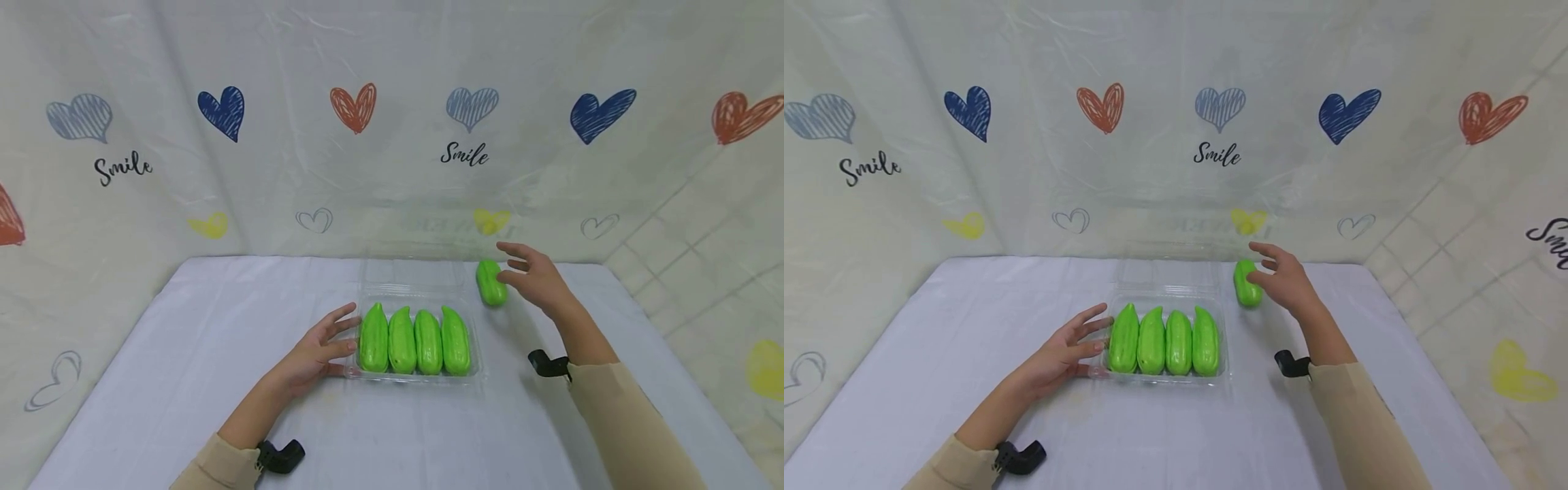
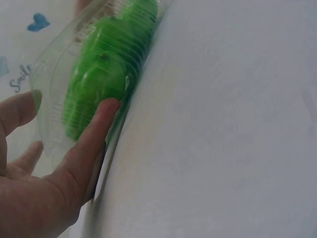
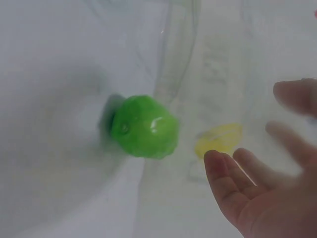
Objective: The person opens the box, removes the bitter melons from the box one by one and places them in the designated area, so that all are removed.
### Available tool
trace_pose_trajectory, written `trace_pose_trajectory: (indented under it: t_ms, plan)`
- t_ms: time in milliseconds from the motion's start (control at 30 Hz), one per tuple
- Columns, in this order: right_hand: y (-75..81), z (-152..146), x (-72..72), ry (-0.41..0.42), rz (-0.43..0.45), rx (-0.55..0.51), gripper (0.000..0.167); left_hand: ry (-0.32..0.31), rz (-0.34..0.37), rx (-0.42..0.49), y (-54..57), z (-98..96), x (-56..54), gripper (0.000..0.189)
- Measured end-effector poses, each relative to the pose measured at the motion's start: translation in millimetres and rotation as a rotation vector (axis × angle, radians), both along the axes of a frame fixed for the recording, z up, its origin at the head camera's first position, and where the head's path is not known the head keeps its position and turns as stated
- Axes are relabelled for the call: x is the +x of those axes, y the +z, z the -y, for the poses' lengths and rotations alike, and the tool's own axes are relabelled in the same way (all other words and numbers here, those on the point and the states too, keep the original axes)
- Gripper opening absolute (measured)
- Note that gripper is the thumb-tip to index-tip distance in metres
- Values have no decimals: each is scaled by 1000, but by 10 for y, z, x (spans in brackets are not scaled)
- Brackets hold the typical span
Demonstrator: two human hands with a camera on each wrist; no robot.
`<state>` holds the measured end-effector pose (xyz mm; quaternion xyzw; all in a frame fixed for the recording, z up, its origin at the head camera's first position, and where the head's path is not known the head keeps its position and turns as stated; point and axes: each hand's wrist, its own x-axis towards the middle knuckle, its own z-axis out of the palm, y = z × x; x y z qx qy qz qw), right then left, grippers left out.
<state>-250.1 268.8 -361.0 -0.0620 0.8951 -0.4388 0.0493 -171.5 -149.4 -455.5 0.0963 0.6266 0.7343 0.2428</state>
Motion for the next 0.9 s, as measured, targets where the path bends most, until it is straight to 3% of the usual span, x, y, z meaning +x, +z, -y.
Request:
trace_pose_trajectory:
  t_ms: [233,900]
  plan:
    - [65,182,130,42,-45,-39,64,4,-4,-10,-12,13,4,76]
    - [-30,643,415,192,-31,-146,63,-1,-3,-14,-20,16,-10,75]
